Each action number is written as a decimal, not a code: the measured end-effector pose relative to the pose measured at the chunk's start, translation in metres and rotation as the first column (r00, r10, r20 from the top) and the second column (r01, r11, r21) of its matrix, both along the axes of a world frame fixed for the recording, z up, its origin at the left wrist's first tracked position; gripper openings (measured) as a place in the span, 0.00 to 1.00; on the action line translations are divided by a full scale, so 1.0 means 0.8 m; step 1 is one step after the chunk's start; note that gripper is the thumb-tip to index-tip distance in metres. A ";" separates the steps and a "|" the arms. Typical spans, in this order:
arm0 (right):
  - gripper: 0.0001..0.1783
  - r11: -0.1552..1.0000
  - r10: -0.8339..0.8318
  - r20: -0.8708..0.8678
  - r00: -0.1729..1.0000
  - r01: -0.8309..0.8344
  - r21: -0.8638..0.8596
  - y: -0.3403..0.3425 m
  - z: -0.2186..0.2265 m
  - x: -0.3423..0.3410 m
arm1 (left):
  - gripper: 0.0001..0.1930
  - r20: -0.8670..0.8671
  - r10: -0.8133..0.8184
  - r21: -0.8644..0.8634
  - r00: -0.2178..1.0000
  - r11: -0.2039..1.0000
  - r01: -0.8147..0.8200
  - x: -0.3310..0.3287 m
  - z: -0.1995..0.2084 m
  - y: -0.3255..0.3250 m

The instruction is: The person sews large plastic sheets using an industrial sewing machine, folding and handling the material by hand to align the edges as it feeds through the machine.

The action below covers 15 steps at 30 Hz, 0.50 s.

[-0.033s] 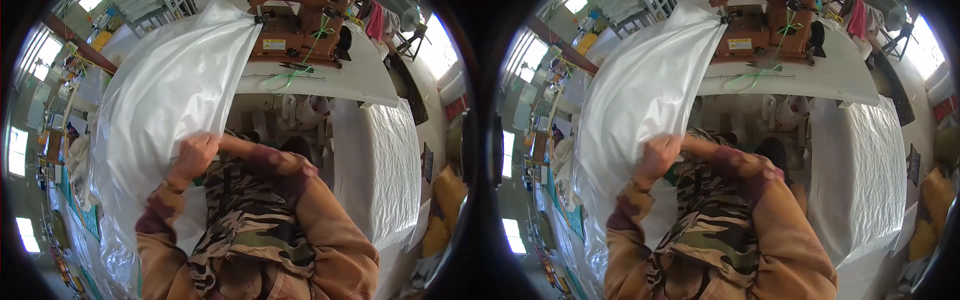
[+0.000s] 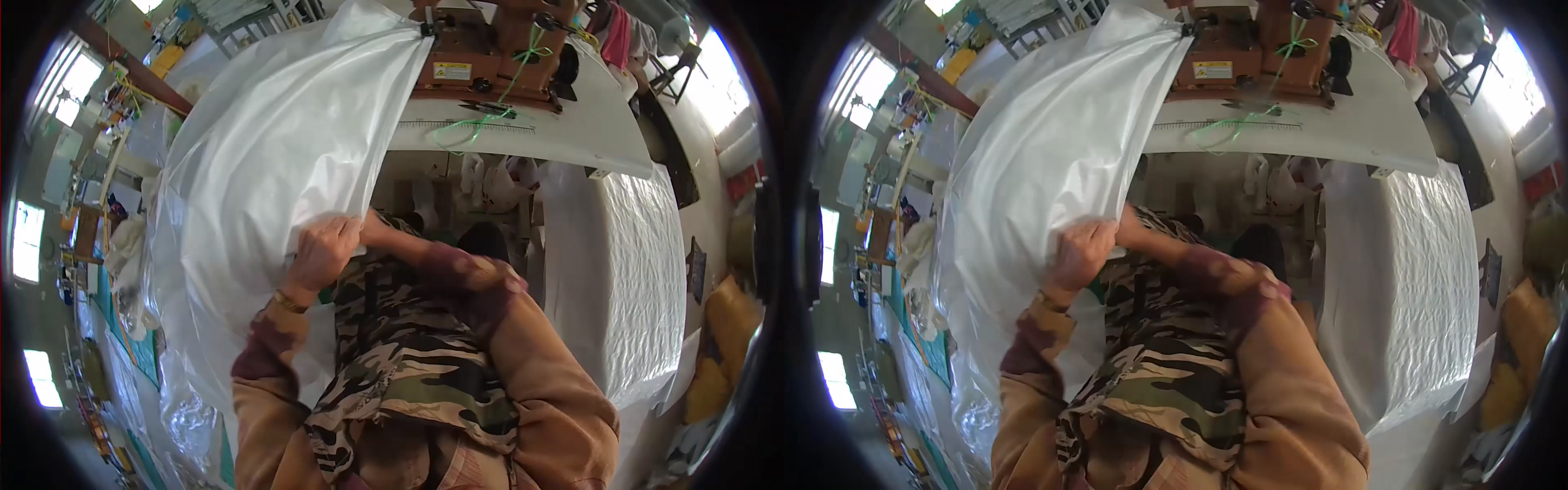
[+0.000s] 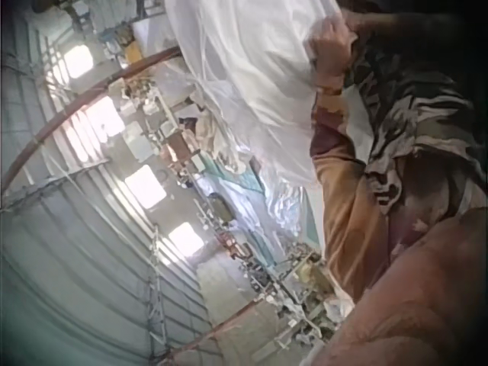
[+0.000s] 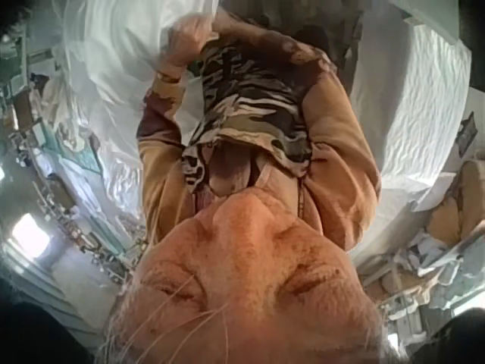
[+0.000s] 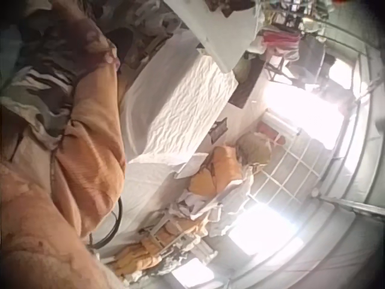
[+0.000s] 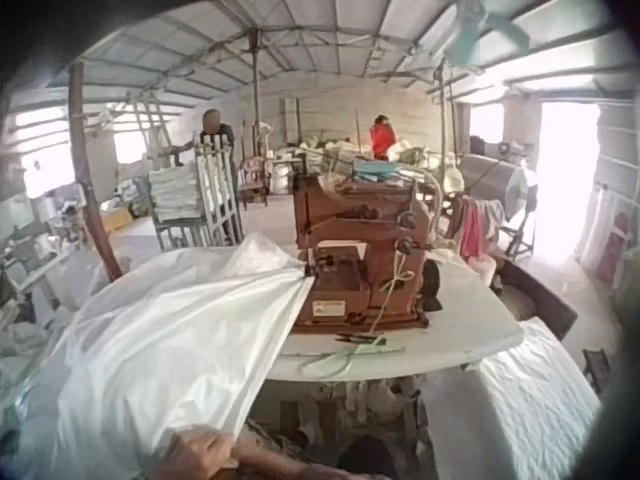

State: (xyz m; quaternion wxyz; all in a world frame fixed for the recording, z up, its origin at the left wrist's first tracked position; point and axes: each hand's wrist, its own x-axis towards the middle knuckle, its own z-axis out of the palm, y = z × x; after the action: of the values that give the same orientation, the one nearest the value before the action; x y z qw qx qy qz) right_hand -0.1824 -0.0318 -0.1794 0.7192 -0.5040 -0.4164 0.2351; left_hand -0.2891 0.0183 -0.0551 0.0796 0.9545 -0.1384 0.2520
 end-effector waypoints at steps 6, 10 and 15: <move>0.13 0.964 -0.182 0.423 0.887 0.247 -0.102 -0.089 -0.041 -0.021 | 0.05 -0.009 0.298 -0.367 0.954 0.887 -0.281 -0.003 -0.074 -0.024; 0.12 0.999 0.037 0.569 0.822 -0.030 -0.021 -0.070 -0.059 -0.049 | 0.02 -0.029 0.366 -0.552 0.930 0.770 -0.320 0.003 -0.062 -0.044; 0.12 0.937 0.318 0.612 0.724 -0.143 -0.319 -0.087 -0.024 -0.020 | 0.03 -0.057 0.421 -0.571 0.905 0.730 -0.375 0.000 -0.060 -0.047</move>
State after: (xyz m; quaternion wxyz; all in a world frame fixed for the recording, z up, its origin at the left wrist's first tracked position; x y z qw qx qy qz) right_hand -0.1981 -0.1016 -0.1987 0.4232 -0.5840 -0.6683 0.1822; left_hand -0.2892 -0.0192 -0.1028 0.2996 0.8832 0.1481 0.3290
